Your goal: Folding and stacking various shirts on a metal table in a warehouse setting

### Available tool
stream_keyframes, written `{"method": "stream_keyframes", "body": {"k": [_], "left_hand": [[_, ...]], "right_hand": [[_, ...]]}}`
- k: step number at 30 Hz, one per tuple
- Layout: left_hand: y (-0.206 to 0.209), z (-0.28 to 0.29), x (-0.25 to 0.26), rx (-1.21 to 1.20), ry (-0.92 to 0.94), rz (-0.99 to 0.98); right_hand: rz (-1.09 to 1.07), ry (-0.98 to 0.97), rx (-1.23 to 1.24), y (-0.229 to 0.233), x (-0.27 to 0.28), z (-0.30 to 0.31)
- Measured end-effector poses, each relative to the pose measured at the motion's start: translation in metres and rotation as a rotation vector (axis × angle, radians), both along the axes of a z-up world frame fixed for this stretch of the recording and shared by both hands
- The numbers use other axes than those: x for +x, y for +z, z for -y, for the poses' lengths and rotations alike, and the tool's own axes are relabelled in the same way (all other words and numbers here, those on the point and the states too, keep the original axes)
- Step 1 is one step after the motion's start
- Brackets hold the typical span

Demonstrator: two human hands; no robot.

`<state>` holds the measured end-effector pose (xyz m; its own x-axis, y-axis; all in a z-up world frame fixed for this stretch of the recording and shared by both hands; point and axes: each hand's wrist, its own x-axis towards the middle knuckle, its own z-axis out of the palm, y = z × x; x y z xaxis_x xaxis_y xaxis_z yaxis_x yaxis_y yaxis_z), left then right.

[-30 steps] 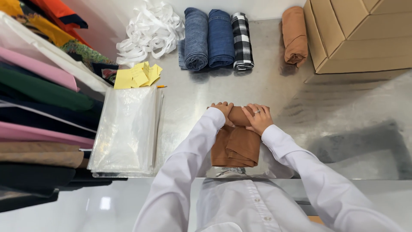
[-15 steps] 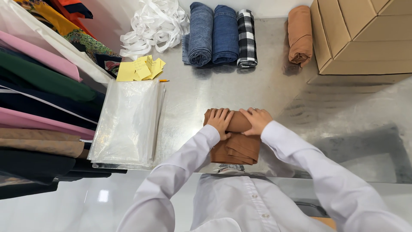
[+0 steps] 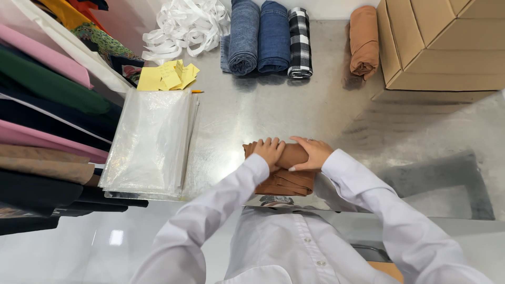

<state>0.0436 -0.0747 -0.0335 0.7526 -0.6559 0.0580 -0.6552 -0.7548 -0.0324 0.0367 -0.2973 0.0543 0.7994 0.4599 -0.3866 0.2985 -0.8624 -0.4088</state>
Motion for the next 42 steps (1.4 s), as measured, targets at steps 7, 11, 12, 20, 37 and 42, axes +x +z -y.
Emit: {"method": "stream_keyframes", "body": {"k": [7,11,12,20,37,42], "left_hand": [[-0.025,-0.005,-0.043,-0.408,-0.042,0.61],[-0.023,-0.007,-0.048,-0.512,-0.069,0.695],[-0.023,-0.008,-0.048,-0.535,-0.075,0.69],[0.015,-0.027,-0.098,-0.558,0.206,0.082],[0.075,0.034,-0.108,-1.415,0.883,-1.436],[0.139,0.037,-0.11,-1.272,0.949,-1.339]], "right_hand": [[-0.213,0.093,-0.058,0.006,0.008,-0.017],[-0.421,-0.041,0.094,0.011,0.006,-0.019],[-0.446,-0.086,0.11,0.012,0.004,-0.02],[0.091,-0.191,-0.143,-0.018,-0.073,-0.042],[0.265,-0.568,-0.181,-0.014,-0.126,-0.075],[0.076,-0.625,0.4,-0.022,-0.129,-0.034]]}}
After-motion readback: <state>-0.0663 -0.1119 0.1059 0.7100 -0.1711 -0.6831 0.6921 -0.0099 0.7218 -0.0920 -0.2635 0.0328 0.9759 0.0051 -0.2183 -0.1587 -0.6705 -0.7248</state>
